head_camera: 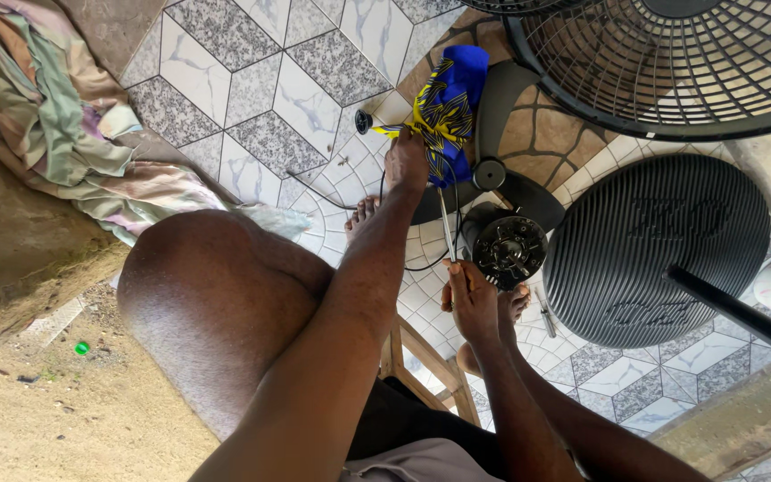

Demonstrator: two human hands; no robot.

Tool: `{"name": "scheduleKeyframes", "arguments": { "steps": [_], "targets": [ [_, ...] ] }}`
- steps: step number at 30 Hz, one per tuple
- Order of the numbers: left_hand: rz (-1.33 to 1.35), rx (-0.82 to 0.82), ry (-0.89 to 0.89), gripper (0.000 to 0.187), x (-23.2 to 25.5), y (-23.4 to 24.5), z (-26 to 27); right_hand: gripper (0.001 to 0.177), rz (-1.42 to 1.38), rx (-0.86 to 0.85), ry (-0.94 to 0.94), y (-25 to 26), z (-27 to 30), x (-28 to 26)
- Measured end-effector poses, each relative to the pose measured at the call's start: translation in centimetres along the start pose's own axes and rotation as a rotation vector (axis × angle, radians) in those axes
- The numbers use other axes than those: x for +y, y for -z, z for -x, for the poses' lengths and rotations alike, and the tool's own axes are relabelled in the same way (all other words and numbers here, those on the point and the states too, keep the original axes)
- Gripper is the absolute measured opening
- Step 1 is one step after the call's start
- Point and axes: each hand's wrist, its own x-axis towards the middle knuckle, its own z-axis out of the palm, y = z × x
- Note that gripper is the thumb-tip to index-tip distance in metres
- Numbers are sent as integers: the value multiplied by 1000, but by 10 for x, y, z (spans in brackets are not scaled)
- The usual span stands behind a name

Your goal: The person sits on the floor and repairs a disassembled fan motor. They use a screwdriver to adjust internal components and apply a substance from a small tube to the motor parts.

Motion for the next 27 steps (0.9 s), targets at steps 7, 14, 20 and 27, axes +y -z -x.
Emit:
{"name": "scheduleKeyframes", "arguments": {
  "steps": [7, 14, 20, 27],
  "targets": [
    [108, 82, 44, 9, 10, 13, 5, 45, 14, -5, 21, 1, 0, 5],
    [208, 175, 8, 5, 23, 43, 7, 46, -2, -16, 50, 0, 2, 5],
    [317, 239, 13, 5, 35, 61, 20, 48, 23, 16, 38, -4, 10, -12],
    [383, 188, -72, 10, 45, 79, 35, 40, -97, 78, 182, -4, 23, -7]
  ]
}}
